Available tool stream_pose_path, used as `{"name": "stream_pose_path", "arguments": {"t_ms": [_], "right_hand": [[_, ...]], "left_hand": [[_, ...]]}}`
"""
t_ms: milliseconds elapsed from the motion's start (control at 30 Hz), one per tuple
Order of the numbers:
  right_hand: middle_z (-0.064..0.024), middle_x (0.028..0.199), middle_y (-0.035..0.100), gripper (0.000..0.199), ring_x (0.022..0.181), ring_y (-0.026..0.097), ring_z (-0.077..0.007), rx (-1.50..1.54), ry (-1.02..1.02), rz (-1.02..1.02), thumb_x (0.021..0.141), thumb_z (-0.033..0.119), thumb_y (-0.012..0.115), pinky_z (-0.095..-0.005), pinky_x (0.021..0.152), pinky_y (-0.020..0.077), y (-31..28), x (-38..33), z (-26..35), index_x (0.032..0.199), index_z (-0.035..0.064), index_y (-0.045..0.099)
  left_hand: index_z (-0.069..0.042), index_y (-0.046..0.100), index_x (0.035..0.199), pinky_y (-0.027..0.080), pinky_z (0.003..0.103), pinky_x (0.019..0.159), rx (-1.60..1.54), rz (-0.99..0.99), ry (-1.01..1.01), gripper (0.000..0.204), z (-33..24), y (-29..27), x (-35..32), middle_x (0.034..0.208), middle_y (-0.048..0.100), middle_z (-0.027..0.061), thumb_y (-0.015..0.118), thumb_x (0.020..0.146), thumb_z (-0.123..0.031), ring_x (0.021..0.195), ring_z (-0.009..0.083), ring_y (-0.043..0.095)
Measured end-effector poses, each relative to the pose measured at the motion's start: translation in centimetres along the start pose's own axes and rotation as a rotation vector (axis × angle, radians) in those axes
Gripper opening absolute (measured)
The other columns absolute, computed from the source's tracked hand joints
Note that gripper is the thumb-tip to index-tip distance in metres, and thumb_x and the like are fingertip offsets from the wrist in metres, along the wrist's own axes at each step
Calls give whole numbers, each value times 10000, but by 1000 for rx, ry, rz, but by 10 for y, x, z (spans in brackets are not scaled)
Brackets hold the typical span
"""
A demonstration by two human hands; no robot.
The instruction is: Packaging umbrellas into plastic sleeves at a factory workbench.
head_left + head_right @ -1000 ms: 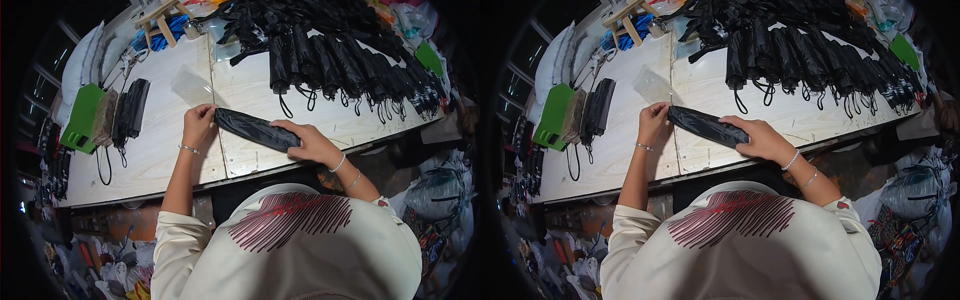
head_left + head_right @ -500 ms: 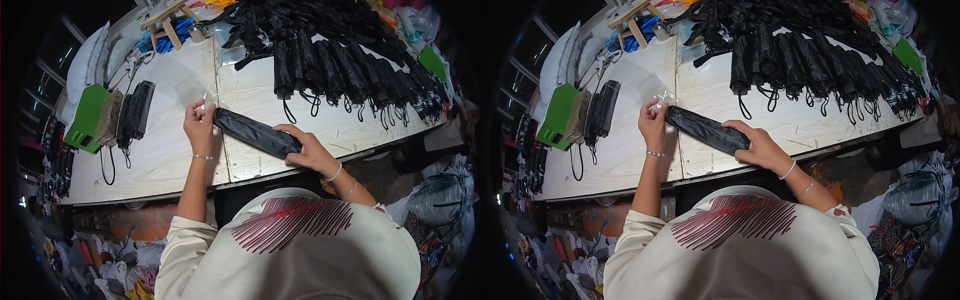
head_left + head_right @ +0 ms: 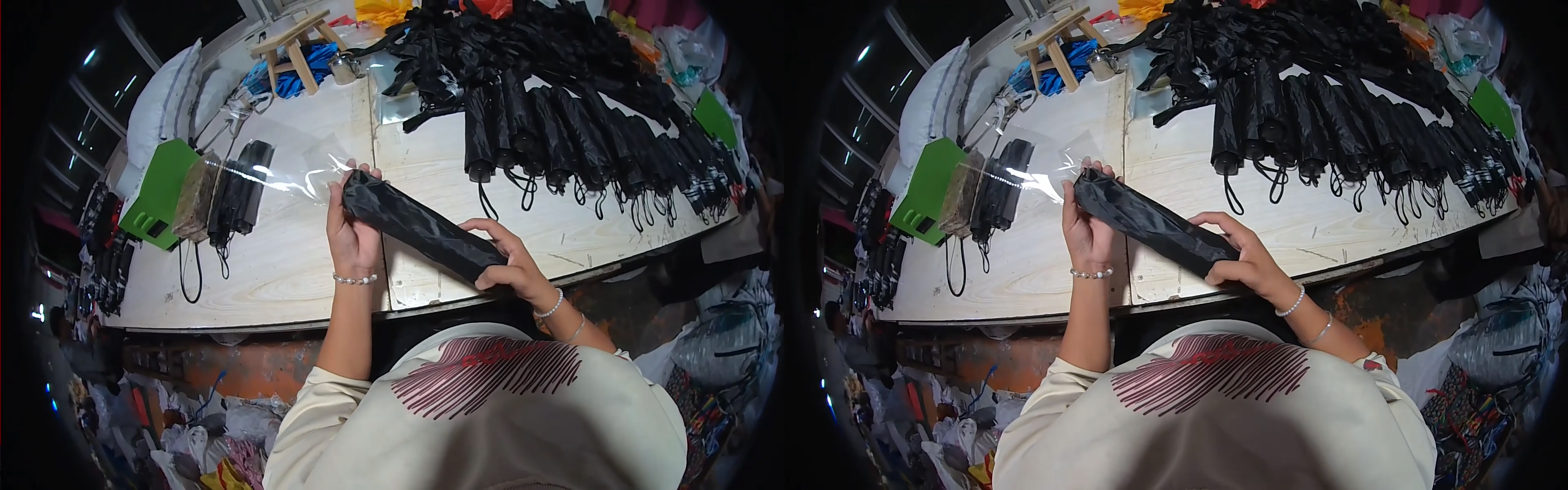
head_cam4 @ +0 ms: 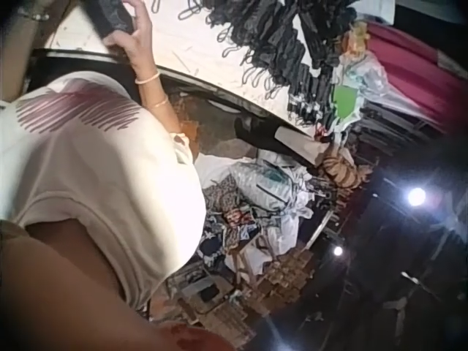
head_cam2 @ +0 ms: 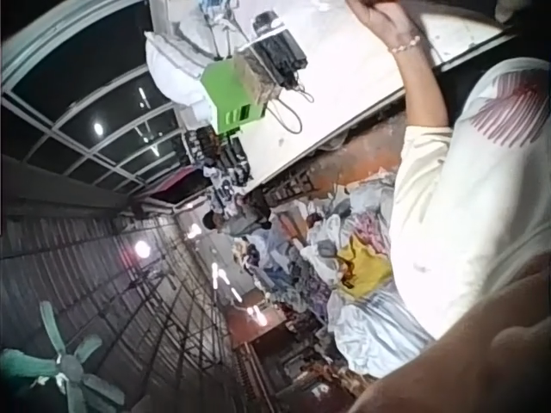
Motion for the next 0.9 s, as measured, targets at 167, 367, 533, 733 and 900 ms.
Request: {"name": "stream_pose_path", "arguments": {"t_ms": [167, 367, 533, 733, 900], "right_hand": [[-81, 1053, 625, 675, 626, 535, -144, 282, 121, -30, 581, 18, 560, -213, 619, 427, 7, -2, 1, 1252, 56, 499], [-86, 1005, 611, 691, 656, 532, -134, 492, 346, -8, 592, 17, 544, -210, 633, 416, 10, -2, 20, 1272, 77, 442], [-91, 952, 597, 686, 658, 515, -138, 456, 326, -33, 615, 34, 545, -224, 632, 410, 10, 5, 20, 1283, 100, 404], [-114, 946, 579, 612, 676, 506, -181, -138, -11, 38, 677, 115, 572, -290, 651, 425, 19, 10, 32, 1268, 109, 414], [-151, 1133, 508, 578, 955, 481, -268, -639, -658, -250, 728, 253, 576, -385, 874, 389, 32, 19, 41, 1263, 79, 442]], "left_hand": [[16, 466, 1297, 433, 393, 1028, 6, 77, 34, 546, 8, 4, -6, 1153, 590, 138, 631, 917, -339, 1092, 267, 573], [3, 455, 1320, 397, 368, 1042, 332, 128, -177, 589, 42, 4, -43, 1233, 567, 125, 619, 906, -383, 1125, 242, 552], [-17, 447, 1341, 413, 345, 1029, 578, 280, -248, 609, 63, 6, -76, 1347, 522, 159, 640, 884, -370, 1159, 232, 548], [-65, 523, 1257, 535, 353, 771, 33, -82, 44, 492, -2, 43, -14, 1064, 624, 134, 631, 879, -361, 797, 214, 619], [-110, 557, 1059, 542, 347, 708, -195, -22, 47, 319, -6, 44, -4, 809, 620, 66, 611, 890, -374, 714, 195, 618]]}}
Point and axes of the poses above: each hand's wrist, its own x-axis towards the middle knuckle, its own y-axis out of the palm, z = x × y, the point moved 1 cm from there along x, towards the middle knuckle
